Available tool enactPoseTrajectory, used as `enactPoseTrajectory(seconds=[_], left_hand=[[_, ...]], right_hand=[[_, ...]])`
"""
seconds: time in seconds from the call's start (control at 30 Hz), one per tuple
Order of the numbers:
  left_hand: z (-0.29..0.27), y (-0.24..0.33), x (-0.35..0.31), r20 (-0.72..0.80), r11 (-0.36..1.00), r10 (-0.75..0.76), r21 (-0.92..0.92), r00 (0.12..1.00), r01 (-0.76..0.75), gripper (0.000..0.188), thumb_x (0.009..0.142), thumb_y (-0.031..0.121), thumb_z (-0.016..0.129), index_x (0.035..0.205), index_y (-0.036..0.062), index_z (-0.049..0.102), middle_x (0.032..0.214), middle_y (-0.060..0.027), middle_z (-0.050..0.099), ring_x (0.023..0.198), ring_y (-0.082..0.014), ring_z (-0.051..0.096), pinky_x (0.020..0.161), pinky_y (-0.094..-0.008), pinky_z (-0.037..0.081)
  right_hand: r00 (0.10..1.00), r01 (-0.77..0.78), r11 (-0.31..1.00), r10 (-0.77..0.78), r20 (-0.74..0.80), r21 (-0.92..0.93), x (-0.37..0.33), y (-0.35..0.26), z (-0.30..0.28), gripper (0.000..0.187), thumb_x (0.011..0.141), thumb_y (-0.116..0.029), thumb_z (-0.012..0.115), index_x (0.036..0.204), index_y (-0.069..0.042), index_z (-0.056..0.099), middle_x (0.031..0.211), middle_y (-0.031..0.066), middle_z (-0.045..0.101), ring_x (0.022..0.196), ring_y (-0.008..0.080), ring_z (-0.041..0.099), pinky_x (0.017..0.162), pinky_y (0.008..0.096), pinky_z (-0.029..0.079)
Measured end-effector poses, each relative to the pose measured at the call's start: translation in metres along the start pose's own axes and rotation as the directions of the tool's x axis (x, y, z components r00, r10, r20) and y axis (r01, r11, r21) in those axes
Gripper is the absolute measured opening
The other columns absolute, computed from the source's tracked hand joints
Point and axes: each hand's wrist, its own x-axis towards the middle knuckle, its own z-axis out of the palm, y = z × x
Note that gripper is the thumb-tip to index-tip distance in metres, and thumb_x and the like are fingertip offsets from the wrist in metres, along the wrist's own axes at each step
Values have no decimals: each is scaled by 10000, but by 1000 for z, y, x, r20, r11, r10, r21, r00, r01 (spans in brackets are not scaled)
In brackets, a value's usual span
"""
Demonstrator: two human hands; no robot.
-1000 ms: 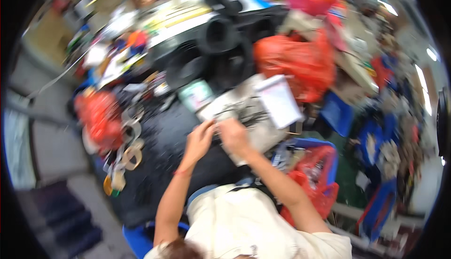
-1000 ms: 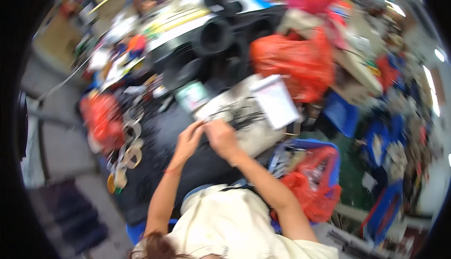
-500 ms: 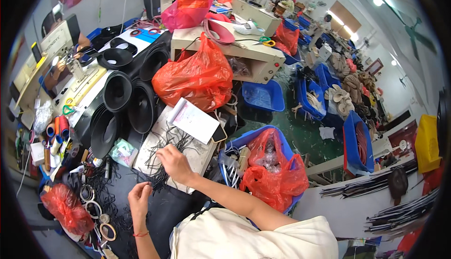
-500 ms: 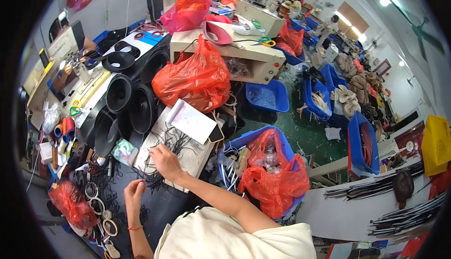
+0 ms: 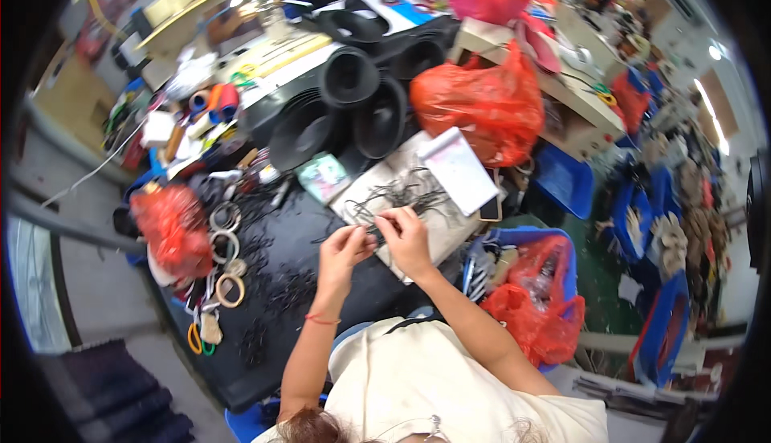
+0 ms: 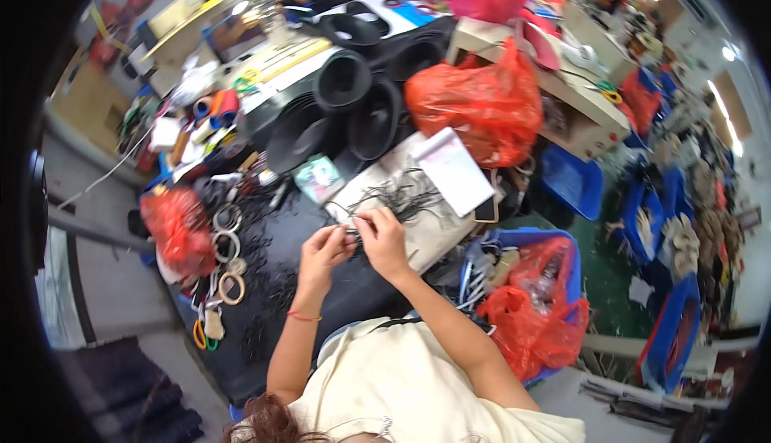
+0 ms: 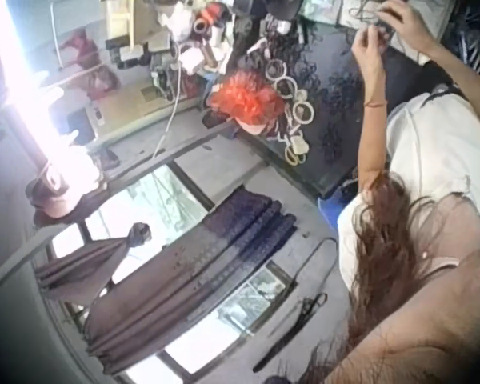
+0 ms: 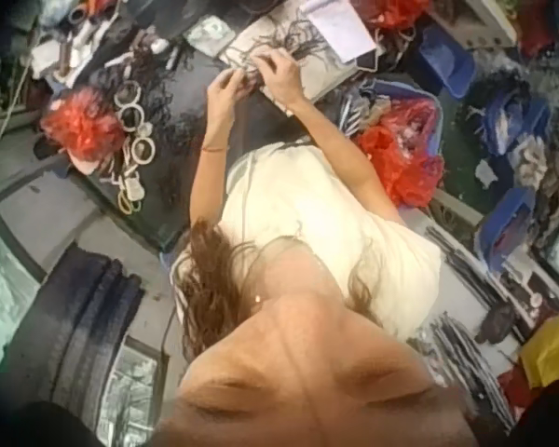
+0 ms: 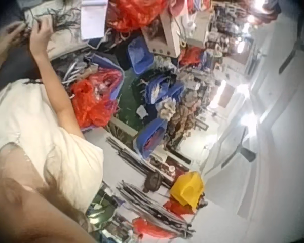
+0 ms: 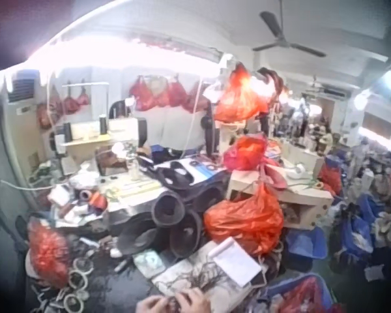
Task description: The person sits at a cluttered workbench and repeatedly picks up small black elastic bands, ties them into knots, and places the finished knots on the table. The hands work continuously with the elastic bands, handling them one at a time throughout the clip.
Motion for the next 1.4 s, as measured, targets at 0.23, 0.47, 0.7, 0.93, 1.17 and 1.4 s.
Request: enactPoseTrajectory(seconds=[0.23,0.47,0.7,0.93,1.17,1.4], left_hand=[[-6,-2,-3,-83,992,-51,-118,995,41,259,859,174,591,1050,-1,577,854,-49,623,745,-104,609,627,-217,516],[-3,-13,14,22,973,-78,-215,997,81,224,882,157,549,1052,11,552,883,-32,616,753,-78,587,657,-209,480],[-21,5,1,60,956,-62,-283,996,76,170,889,157,539,965,9,577,805,-3,578,661,-45,518,561,-175,427],[2,8,-12,129,995,-105,9,986,104,191,858,167,584,923,-12,600,850,-65,607,788,-131,593,697,-278,507],[-14,4,-16,167,836,40,535,985,-124,174,854,91,568,938,-58,597,805,-79,626,669,-121,595,616,-238,510],[-17,8,-23,287,996,-76,-27,955,88,295,833,63,597,1114,-8,539,874,-71,621,749,-129,591,665,-253,485]], right_hand=[[991,83,994,-76,107,-65,-10,-6,10,85,779,-48,602,853,-12,622,759,98,557,639,200,567,555,289,441],[964,121,993,-120,238,12,-4,4,-12,150,779,-101,573,900,-41,638,755,127,554,726,280,553,661,342,442],[938,281,952,-245,246,-124,-4,0,-24,111,797,-110,571,850,-20,608,763,122,542,733,295,553,656,354,458],[941,311,945,-291,173,-102,-12,-14,-17,70,772,-38,574,840,-25,588,755,117,537,722,299,547,632,357,454],[762,567,764,-345,547,-308,8,-38,-47,93,753,-58,599,843,-36,603,792,100,541,779,268,542,685,354,435],[851,-32,999,22,525,10,11,-9,-45,120,821,-91,581,877,12,606,768,76,601,678,128,574,601,271,451]])
